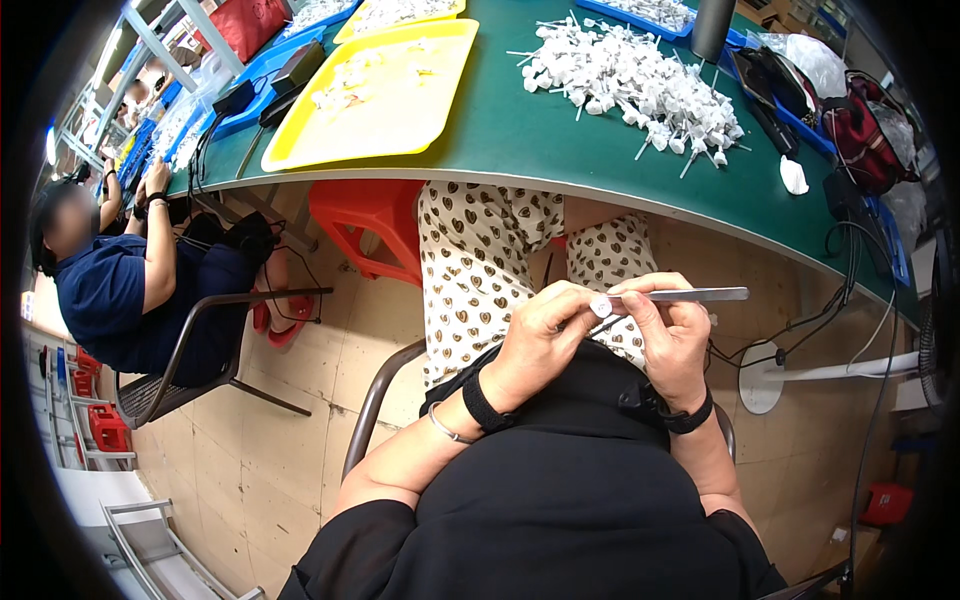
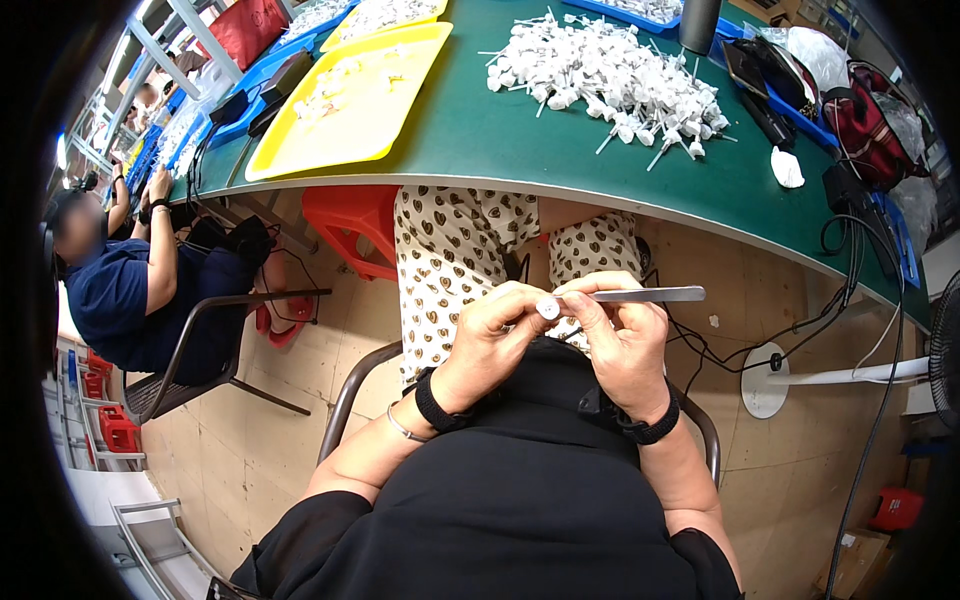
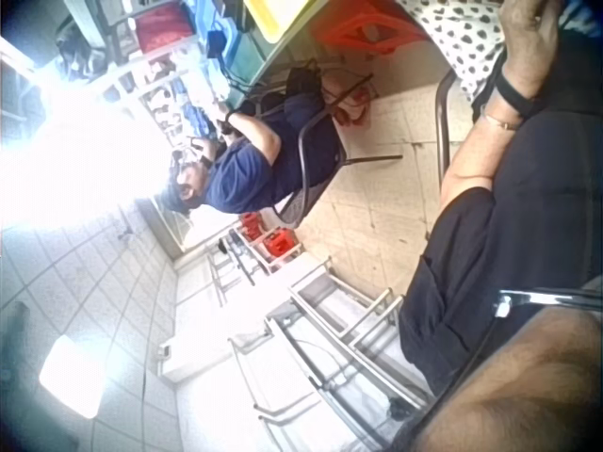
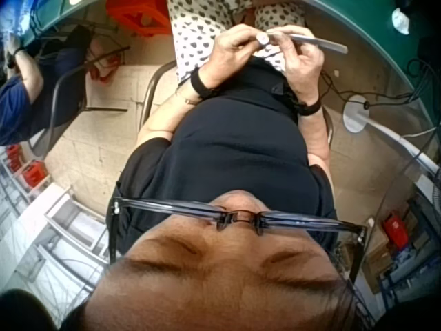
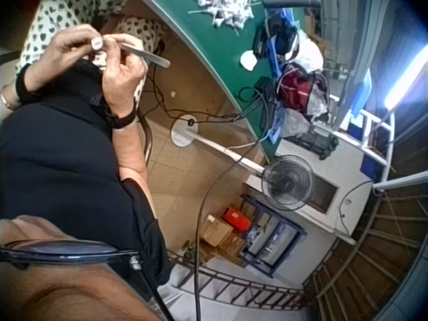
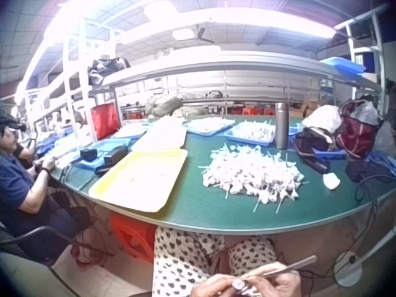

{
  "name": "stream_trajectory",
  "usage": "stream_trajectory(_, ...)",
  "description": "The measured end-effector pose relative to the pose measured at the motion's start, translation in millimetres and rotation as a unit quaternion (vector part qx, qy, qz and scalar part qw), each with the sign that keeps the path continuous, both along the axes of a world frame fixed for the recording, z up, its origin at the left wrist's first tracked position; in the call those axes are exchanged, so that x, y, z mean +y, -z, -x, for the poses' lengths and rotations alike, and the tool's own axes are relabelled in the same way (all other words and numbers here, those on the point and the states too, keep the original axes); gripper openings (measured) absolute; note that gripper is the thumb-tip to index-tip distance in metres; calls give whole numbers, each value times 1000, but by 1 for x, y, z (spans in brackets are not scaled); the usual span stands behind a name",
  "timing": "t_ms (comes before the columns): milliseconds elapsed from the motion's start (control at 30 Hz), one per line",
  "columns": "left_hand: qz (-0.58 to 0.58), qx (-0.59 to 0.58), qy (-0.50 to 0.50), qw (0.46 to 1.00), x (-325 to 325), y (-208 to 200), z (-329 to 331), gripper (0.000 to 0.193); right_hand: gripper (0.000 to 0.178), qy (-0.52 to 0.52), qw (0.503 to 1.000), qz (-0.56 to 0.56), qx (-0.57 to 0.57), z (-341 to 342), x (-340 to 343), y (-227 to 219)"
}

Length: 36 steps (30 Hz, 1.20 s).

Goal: The person sits at a green workbench and uses tweezers to manipulate small white plastic components. They repeatedly pick up individual pieces, adjust them with the tool, and place them into a pile on the table. The task involves repetitive, precise handling of small parts in a manufacturing or assembly setting.

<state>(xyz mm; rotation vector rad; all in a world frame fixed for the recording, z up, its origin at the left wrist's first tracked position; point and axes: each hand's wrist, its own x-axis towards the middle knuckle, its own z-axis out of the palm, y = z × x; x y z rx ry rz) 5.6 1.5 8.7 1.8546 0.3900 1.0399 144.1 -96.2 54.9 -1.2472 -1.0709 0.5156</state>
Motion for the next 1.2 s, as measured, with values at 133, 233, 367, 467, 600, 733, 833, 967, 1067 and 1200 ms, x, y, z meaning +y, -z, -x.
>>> stream_trajectory(133,1,-1,3,1000,0,-1,0,9,8,-12,1000,0,-27,-5,-2,-1)
stream_trajectory(233,16,-1,7,1000,-1,1,0,8,8,-20,999,-8,-37,-7,-2,1)
stream_trajectory(367,20,-3,13,1000,-1,2,0,9,7,-28,999,-16,-41,-9,-1,1)
stream_trajectory(467,21,-8,13,1000,0,5,0,11,7,-27,997,-17,-67,-10,-1,2)
stream_trajectory(600,12,-6,9,1000,-1,3,0,12,7,-21,994,-40,-98,-9,-1,4)
stream_trajectory(733,-19,-8,9,1000,-1,0,0,14,6,-37,989,7,-141,-14,-4,-4)
stream_trajectory(833,-28,-13,26,999,-1,-2,1,14,8,-54,988,47,-137,-17,-7,-12)
stream_trajectory(967,-31,-17,30,999,1,-1,0,12,10,-60,990,63,-112,-20,-8,-14)
stream_trajectory(1067,-5,-23,28,999,3,1,0,10,12,-43,997,18,-69,-13,-5,-5)
stream_trajectory(1200,20,-17,22,999,3,1,0,9,13,-33,999,-15,-39,-9,-3,-2)
